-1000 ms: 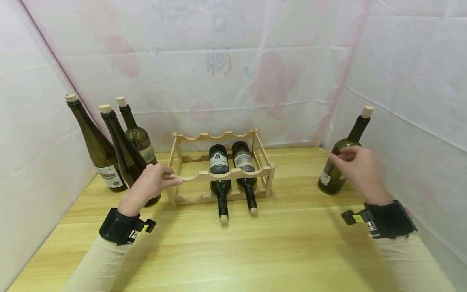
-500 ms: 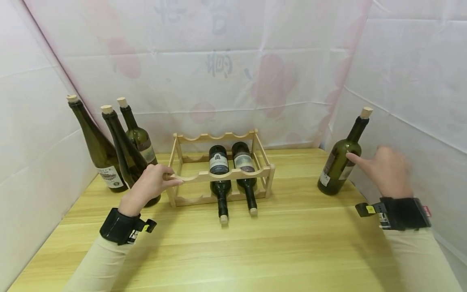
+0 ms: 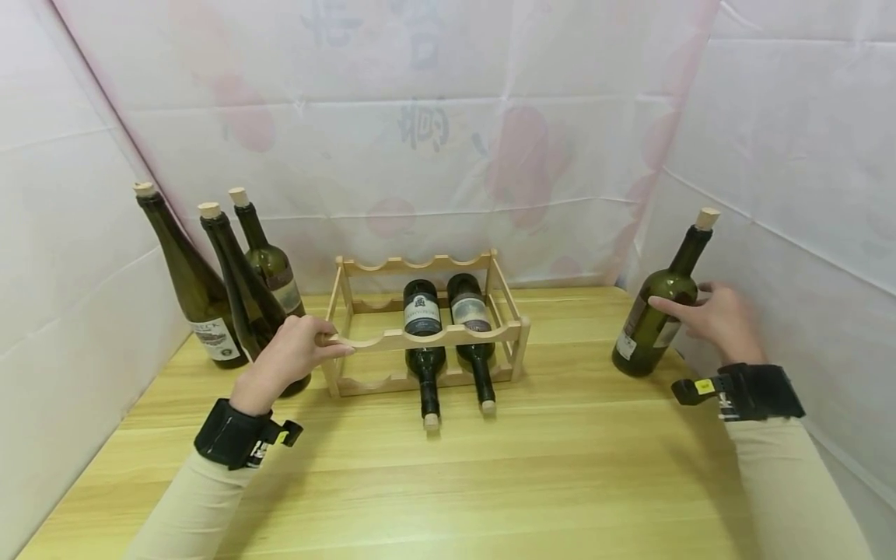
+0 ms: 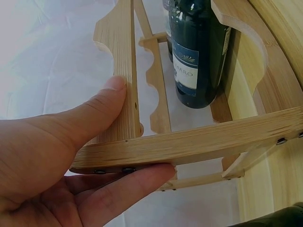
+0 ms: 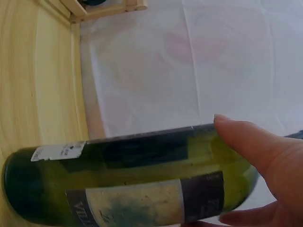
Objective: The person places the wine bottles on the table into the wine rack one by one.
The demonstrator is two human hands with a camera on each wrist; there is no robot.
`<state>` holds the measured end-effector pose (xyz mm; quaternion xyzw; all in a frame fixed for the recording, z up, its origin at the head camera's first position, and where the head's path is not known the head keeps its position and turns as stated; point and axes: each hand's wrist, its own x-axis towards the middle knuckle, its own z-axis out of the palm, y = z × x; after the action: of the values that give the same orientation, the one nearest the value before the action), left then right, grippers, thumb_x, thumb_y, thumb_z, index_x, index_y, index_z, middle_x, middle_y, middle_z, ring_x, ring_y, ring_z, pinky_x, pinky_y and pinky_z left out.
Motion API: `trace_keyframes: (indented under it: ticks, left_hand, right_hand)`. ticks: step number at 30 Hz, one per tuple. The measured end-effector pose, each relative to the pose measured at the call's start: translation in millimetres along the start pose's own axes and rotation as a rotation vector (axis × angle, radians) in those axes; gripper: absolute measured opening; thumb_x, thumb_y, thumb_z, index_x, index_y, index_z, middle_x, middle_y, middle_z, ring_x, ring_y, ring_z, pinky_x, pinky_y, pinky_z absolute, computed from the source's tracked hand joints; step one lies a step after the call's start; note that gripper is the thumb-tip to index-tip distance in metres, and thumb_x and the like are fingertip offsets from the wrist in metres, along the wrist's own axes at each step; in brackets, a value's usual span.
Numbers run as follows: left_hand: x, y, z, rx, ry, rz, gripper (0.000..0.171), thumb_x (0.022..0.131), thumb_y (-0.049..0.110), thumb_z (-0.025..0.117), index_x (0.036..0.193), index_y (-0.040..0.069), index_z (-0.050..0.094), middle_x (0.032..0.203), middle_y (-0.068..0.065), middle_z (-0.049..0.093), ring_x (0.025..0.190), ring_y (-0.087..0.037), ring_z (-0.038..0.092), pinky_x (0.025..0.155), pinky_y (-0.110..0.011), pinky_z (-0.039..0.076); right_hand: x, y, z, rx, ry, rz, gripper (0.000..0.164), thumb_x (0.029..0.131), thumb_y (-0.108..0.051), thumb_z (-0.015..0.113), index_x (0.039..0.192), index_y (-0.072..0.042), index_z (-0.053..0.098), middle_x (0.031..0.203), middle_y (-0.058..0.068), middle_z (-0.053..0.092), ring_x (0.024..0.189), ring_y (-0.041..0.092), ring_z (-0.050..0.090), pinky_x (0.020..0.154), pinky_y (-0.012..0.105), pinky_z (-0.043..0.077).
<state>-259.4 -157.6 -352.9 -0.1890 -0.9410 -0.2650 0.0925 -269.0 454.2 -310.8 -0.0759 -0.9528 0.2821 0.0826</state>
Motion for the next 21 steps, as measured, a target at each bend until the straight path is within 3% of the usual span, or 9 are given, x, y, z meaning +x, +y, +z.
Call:
trace_keyframes:
  ticks: [6,9,14,21]
  left_hand:
    - [1.6,0.0,0.9,0.009,0.0,-0.012,0.014,0.082,0.028,0.074,0.073,0.018,0.068,0.075,0.003,0.066,0.06,-0.009,0.057,0.054,-0.028,0.046]
    - [1.5,0.2,1.0,0.007,-0.003,-0.013,0.015,0.082,0.028,0.074,0.074,0.017,0.068,0.074,0.002,0.066,0.06,-0.009,0.057,0.054,-0.028,0.046]
    - [1.0,0.6,0.7,0.004,0.0,-0.012,0.013,0.082,0.028,0.074,0.075,0.018,0.068,0.076,0.002,0.067,0.062,-0.009,0.059,0.055,-0.028,0.048]
    - [0.7,1.3,0.2,0.004,-0.001,-0.017,0.013,0.082,0.028,0.074,0.075,0.018,0.068,0.077,0.001,0.068,0.063,-0.01,0.06,0.055,-0.028,0.048]
  right_hand:
    - [4,-4,10,0.012,0.063,0.003,0.11,0.08,-0.062,0.064,0.141,0.019,0.022,0.119,0.038,0.046,0.088,0.04,0.06,0.055,0.036,0.05]
    - [5,-6,13,-0.036,0.109,0.0,0.105,0.079,-0.064,0.063,0.136,0.019,0.031,0.115,0.037,0.047,0.092,0.044,0.054,0.057,0.04,0.047]
    - [6,-6,17,-0.053,0.127,-0.004,0.1,0.078,-0.064,0.065,0.128,0.018,0.038,0.112,0.035,0.049,0.093,0.044,0.052,0.062,0.047,0.046]
    - [8,-5,20,-0.062,0.166,-0.016,0.092,0.075,-0.063,0.067,0.119,0.015,0.045,0.104,0.031,0.053,0.085,0.04,0.054,0.055,0.038,0.044]
